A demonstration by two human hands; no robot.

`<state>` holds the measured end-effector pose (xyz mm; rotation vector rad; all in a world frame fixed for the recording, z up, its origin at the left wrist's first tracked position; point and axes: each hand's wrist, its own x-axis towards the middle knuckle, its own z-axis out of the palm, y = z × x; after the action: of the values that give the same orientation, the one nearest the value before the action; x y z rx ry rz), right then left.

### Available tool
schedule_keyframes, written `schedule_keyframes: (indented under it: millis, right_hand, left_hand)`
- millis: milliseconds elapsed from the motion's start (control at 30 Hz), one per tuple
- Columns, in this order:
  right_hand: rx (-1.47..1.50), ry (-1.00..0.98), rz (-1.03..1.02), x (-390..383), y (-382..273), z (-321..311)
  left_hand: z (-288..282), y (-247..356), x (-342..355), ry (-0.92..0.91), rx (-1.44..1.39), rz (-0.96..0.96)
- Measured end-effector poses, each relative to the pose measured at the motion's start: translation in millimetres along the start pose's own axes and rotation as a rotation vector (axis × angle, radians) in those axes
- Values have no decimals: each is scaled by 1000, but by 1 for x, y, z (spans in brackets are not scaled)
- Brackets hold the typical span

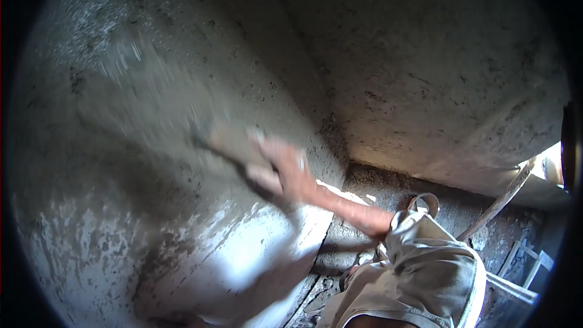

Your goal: The person applies plaster to a wall using a trowel to spread and smooth the material, then uses a shovel to scoop plaster from the floor into a bucket.

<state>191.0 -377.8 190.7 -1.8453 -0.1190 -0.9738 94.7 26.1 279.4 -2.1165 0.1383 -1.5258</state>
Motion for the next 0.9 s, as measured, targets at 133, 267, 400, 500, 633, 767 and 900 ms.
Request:
schedule_keyframes:
  millis: [133, 267, 400, 500, 633, 767, 900]
  right_hand:
    - [-65, 392, -61, 95, -8, -49]
    - [45, 380, 98, 37, 19, -30]
    - [35, 278, 283, -104, 30, 60]
    - [198, 125, 251, -123, -40, 98]
    - [-52, 238, -4, -19, -92, 55]
    - [-21, 453, 86, 12, -63, 19]
    - [-154, 414, 90, -99, 12, 68]
  left_hand:
    - [8, -47, -60, 51, 6, -66]
    - [19, -50, -67, 115, 1, -114]
    - [19, -56, -71, 110, -42, -125]
    - [16, -61, -75, 128, -60, -119]
    - [14, -71, -89, 128, -128, -51]
    - [15, -65, -78, 208, -245, -62]
    - [12, -68, -80, 153, -238, -88]
